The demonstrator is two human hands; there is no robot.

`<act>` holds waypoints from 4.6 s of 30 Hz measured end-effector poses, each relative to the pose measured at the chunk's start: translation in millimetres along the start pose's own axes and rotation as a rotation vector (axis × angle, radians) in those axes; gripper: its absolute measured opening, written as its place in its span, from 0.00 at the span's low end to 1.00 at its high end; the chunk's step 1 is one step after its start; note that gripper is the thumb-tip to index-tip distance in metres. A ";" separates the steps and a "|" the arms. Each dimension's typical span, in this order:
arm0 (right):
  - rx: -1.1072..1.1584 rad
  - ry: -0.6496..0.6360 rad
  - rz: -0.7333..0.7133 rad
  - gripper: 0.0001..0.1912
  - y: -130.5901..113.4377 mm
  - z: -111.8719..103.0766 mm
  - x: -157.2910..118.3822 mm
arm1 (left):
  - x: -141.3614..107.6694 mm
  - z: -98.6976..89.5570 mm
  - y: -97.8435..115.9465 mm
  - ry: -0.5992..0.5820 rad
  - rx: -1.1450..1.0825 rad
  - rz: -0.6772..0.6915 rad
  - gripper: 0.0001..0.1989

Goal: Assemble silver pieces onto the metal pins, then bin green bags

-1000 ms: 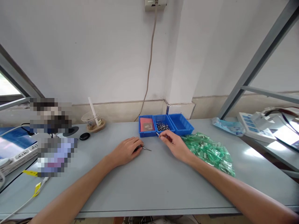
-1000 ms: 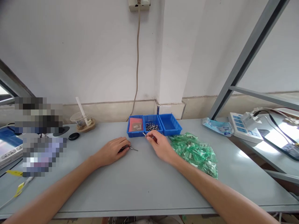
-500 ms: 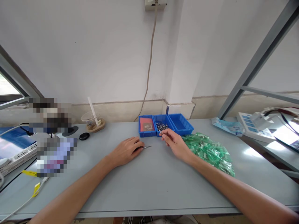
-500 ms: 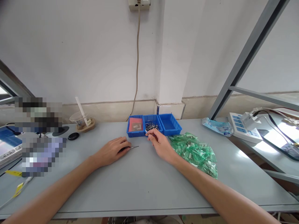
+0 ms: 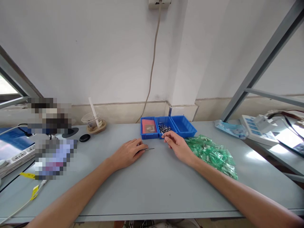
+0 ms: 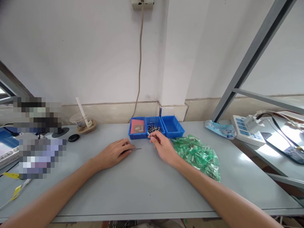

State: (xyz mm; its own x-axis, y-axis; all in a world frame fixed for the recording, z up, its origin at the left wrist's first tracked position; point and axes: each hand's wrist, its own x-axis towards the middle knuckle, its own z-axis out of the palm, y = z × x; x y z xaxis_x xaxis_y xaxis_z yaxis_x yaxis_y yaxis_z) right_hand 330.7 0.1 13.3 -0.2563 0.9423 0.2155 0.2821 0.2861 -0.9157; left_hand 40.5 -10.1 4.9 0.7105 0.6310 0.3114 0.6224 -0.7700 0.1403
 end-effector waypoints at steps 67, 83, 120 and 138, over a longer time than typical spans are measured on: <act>-0.592 -0.445 -0.456 0.19 -7.3 11.9 -18.8 | -0.1 5.0 0.8 -0.015 -0.001 0.002 0.15; -0.814 -0.446 -0.470 0.26 -14.2 23.2 -21.1 | 0.3 2.9 0.8 0.005 0.052 -0.097 0.17; -1.058 -0.260 -0.598 0.09 -0.2 25.3 -15.2 | -6.7 -3.6 -10.9 -0.073 0.140 -0.118 0.17; -0.565 -0.113 -0.390 0.13 9.6 11.3 -8.1 | -4.8 -0.5 -6.6 -0.085 0.071 -0.131 0.15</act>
State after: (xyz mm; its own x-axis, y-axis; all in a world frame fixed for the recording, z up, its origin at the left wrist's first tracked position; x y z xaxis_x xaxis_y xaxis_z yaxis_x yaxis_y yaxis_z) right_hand 325.1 -6.7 -1.0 -0.5229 0.7373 0.4278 0.5798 0.6755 -0.4556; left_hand 32.9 -8.1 2.9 0.6447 0.7339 0.2139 0.7314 -0.6736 0.1067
